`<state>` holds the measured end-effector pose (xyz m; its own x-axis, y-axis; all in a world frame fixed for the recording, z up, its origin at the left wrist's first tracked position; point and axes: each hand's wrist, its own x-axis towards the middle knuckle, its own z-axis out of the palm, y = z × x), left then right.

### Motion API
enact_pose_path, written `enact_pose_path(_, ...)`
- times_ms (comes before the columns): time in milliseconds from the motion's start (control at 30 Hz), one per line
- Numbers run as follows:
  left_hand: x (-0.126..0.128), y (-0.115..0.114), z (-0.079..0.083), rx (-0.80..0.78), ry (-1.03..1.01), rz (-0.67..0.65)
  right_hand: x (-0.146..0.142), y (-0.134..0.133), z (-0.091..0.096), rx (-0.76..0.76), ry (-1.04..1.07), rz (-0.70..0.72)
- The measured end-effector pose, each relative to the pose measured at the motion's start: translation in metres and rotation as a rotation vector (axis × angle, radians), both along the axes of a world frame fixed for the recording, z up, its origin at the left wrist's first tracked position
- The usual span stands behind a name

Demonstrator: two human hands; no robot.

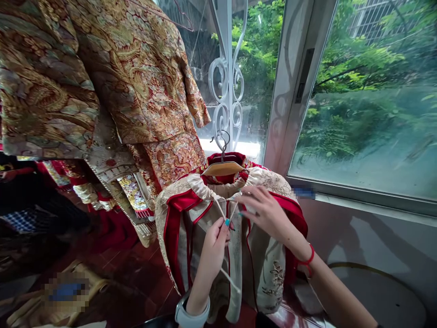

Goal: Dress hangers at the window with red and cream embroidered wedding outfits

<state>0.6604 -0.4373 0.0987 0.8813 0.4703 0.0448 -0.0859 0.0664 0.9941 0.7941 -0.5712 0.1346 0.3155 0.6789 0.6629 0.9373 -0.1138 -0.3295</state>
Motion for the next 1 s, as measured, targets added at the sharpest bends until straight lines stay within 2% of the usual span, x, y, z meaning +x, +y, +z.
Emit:
enact_pose_path(67, -0.003, -0.004, 0.001, 0.011, 0.008, 0.056, -0.007, 0.004, 0.002, -0.101, -0.287, 0.086)
enact_pose_path(133, -0.005, -0.006, 0.002, 0.075, 0.024, 0.109, -0.009, 0.011, 0.005, -0.192, -0.392, 0.156)
enact_pose_path(200, -0.007, -0.006, 0.004, 0.202, 0.023, 0.123, -0.008, 0.017, 0.007, -0.216, -0.353, 0.206)
enact_pose_path(300, -0.008, -0.007, 0.008, 0.392, 0.030, 0.055, -0.002, 0.024, 0.010, -0.106, -0.188, 0.249)
enact_pose_path(367, -0.007, -0.009, 0.008, 0.474, 0.091, 0.017, 0.000, 0.031, 0.010, -0.036, -0.093, 0.272)
enact_pose_path(500, -0.007, -0.011, 0.004, 0.584, 0.189, 0.018, 0.004, 0.045, 0.007, -0.031, -0.017, 0.320)
enact_pose_path(600, -0.012, -0.009, 0.008, 0.550, 0.188, -0.099, 0.006, 0.047, 0.006, -0.092, -0.070, 0.343)
enact_pose_path(700, -0.018, -0.006, 0.018, 0.365, 0.086, -0.235, 0.007, 0.041, 0.006, -0.157, -0.172, 0.393)
enact_pose_path(800, -0.021, -0.004, 0.027, 0.201, 0.014, -0.305, 0.006, 0.038, 0.000, -0.165, -0.260, 0.386)
enact_pose_path(933, -0.024, 0.001, 0.025, 0.179, 0.014, -0.357, 0.004, 0.043, -0.013, -0.102, -0.381, 0.249)
enact_pose_path(1000, -0.027, 0.008, 0.020, 0.228, 0.034, -0.288, 0.003, 0.043, -0.015, -0.087, -0.376, 0.232)
